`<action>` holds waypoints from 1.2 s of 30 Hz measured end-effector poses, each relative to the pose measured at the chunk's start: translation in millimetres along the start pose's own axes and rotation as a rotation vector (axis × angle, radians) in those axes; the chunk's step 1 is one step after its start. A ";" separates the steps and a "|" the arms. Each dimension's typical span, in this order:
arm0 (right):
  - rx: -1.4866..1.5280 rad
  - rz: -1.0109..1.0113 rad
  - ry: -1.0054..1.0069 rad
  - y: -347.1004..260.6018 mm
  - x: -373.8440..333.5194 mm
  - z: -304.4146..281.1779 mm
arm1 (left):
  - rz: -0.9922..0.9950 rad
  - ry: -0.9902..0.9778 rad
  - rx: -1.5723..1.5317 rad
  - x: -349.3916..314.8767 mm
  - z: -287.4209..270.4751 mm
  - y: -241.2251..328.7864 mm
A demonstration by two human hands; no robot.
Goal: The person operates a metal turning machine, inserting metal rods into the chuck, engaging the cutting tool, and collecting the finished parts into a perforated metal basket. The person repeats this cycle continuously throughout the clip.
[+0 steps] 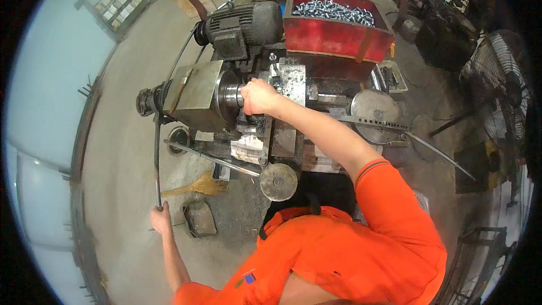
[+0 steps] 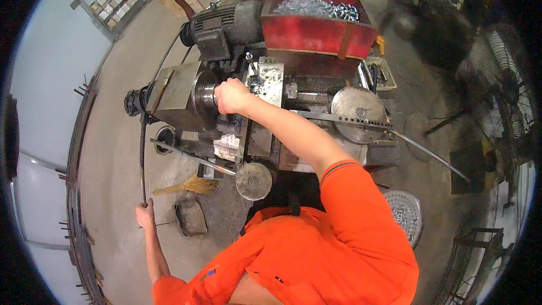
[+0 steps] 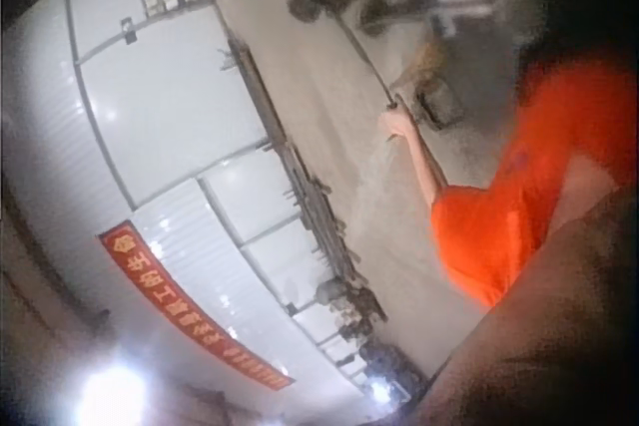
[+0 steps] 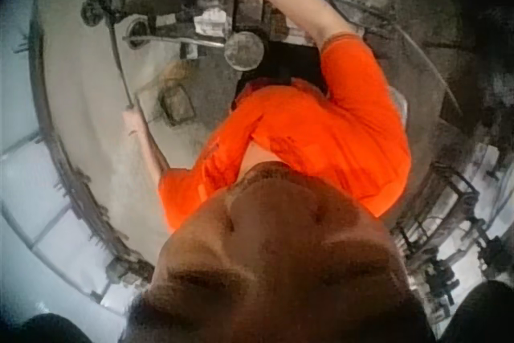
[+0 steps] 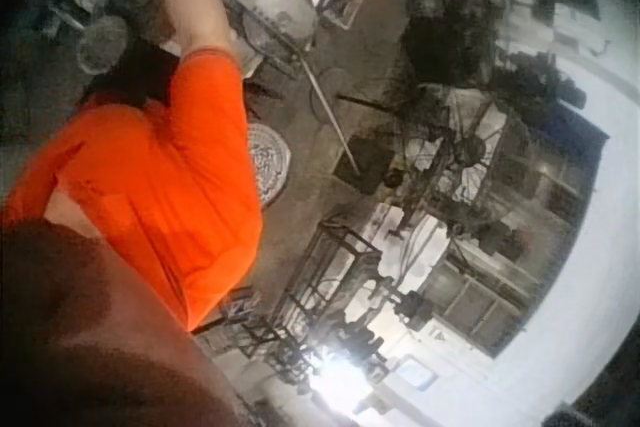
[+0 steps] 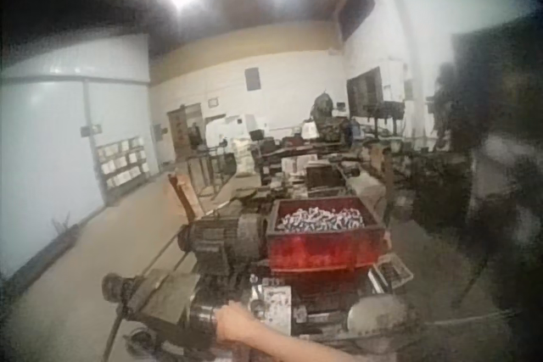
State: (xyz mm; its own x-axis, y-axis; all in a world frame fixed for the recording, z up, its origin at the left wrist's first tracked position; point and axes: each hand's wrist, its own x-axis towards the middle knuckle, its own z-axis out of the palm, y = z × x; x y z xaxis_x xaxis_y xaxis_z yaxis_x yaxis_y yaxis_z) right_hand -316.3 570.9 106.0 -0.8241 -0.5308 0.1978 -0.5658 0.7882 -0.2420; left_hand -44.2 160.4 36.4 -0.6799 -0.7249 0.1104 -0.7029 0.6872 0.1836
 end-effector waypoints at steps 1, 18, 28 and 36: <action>-0.019 -0.010 0.023 1.6 -2.0 3.0 | -0.021 -0.030 0.001 -12.4 -2.2 10.4; 0.063 0.212 0.630 122.9 -233.2 -132.1 | 0.073 -0.615 -1.031 81.4 50.0 16.3; -0.109 1.593 -0.015 94.2 -669.2 45.3 | -0.131 -0.819 -0.961 126.5 74.6 -1.0; -0.033 1.369 -0.550 138.3 -669.1 133.9 | -0.207 -0.743 -0.825 138.3 72.0 -23.6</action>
State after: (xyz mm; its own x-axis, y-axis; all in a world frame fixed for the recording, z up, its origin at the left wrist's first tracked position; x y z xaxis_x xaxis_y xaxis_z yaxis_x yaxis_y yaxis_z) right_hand 153.2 993.4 -187.1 -0.6153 0.5738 -0.5406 0.6392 0.7645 0.0839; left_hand -136.8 47.3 -23.0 -0.7158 -0.4238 -0.5550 -0.6508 0.1167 0.7502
